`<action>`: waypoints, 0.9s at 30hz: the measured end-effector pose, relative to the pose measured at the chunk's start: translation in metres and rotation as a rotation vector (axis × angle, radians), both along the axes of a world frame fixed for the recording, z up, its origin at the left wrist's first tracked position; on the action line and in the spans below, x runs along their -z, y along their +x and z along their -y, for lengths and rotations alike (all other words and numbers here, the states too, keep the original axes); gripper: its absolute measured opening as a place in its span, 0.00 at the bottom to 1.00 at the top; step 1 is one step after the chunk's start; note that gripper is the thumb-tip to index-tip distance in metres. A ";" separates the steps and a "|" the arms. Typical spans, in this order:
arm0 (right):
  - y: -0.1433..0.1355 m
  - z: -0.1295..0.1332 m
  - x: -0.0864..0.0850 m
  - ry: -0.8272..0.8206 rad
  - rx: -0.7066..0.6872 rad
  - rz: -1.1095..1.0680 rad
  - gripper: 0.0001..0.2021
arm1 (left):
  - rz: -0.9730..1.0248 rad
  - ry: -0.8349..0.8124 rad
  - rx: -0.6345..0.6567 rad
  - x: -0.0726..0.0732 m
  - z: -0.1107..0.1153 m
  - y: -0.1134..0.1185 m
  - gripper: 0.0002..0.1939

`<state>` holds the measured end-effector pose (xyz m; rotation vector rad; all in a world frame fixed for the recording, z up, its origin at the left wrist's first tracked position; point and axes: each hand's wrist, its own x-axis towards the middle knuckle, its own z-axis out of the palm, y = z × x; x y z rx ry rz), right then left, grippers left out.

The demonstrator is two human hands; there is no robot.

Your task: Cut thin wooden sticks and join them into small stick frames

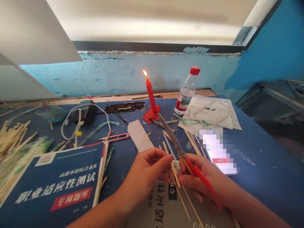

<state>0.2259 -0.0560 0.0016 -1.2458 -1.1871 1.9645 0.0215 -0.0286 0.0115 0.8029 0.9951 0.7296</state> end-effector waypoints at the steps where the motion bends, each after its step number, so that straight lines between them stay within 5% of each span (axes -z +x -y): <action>1: 0.000 0.000 0.000 0.002 -0.001 -0.002 0.11 | 0.000 -0.004 0.004 0.000 0.000 0.001 0.17; 27: 0.000 -0.001 0.001 -0.048 0.044 -0.006 0.17 | -0.014 -0.062 0.086 0.000 0.013 0.004 0.16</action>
